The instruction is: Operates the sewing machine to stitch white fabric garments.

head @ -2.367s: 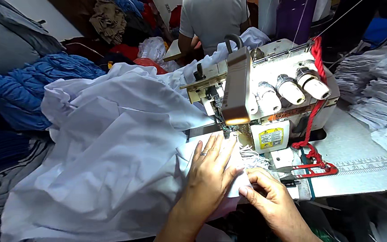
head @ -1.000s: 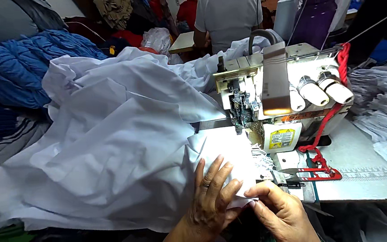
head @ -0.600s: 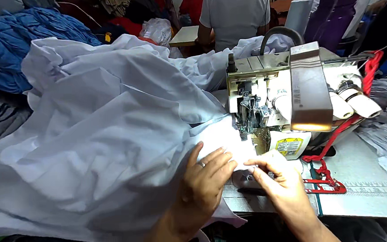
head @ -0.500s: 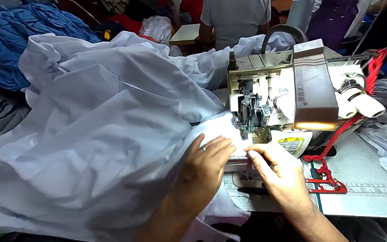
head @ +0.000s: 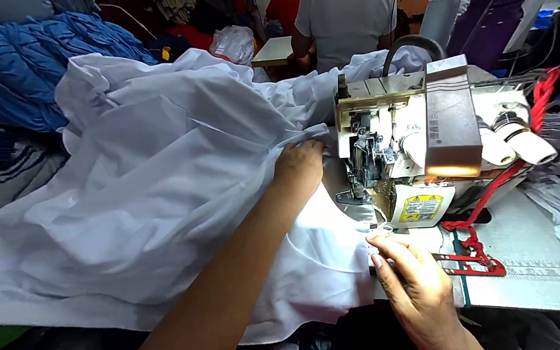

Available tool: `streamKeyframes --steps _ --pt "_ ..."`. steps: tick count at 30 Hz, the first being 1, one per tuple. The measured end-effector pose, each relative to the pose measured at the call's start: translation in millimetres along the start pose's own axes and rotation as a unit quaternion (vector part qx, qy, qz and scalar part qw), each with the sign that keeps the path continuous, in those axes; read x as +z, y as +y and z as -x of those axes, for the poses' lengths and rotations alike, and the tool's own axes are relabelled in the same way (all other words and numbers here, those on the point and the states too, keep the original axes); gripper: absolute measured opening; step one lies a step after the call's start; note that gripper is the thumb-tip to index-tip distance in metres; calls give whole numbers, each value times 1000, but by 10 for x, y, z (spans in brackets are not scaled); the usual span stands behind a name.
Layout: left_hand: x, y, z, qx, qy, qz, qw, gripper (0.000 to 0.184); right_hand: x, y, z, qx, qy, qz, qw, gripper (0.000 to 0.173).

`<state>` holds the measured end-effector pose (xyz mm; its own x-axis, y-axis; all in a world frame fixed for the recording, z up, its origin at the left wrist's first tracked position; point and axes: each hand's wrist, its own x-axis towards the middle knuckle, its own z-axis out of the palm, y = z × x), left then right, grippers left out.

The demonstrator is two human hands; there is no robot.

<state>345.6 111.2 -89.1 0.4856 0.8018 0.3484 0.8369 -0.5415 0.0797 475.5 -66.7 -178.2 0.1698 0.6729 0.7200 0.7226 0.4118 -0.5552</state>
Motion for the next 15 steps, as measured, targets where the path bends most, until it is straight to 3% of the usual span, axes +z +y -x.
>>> streamKeyframes --steps 3,7,15 --pt "-6 -11 -74 -12 0 -12 1000 24 31 -57 -54 -32 -6 58 998 28" --pt "60 -67 -133 21 53 -12 998 21 54 -61 -138 -16 -14 132 991 33" --pt "20 -28 -215 10 56 -25 998 18 39 -30 -280 -10 -14 201 979 40"
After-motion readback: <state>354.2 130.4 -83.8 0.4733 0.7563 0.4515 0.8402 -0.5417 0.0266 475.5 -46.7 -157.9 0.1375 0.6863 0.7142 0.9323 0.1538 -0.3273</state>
